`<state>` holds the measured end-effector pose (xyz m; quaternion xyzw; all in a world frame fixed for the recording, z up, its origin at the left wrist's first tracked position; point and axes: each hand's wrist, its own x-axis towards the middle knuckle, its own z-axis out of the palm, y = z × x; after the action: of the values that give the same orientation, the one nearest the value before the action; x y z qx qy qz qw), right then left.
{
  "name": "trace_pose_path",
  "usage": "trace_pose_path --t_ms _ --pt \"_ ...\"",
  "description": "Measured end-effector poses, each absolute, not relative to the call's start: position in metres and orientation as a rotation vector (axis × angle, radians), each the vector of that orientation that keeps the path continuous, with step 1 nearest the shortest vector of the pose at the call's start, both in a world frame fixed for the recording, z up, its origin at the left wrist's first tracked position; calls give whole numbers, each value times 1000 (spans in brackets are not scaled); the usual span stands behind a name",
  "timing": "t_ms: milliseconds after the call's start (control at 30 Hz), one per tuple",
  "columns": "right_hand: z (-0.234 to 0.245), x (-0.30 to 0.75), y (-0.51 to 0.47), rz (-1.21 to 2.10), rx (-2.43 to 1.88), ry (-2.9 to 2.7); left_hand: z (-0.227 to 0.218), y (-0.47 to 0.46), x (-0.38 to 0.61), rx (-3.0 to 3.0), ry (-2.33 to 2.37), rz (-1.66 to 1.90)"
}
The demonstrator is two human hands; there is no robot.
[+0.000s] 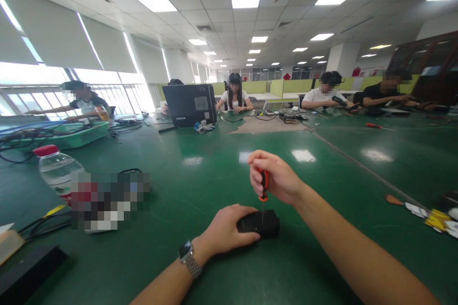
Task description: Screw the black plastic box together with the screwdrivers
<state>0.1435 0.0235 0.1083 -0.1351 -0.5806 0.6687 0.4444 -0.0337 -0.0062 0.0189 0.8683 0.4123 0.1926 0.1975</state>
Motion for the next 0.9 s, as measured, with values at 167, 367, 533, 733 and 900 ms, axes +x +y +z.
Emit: trace_pose_path --t_ms 167,367,533,733,900 --pt "111 176 53 928 -915 -1680 18 -1 -40 2412 1267 590" --pt "53 216 105 129 -1927 -1888 16 9 -51 2353 1499 665" --pt "12 234 119 270 -2081 -1935 14 15 -55 2263 1605 694" --pt "41 238 116 504 -1754 -2099 10 20 -56 2230 1587 738" --pt "89 240 89 1010 -1286 -2324 12 20 -55 2213 1597 745"
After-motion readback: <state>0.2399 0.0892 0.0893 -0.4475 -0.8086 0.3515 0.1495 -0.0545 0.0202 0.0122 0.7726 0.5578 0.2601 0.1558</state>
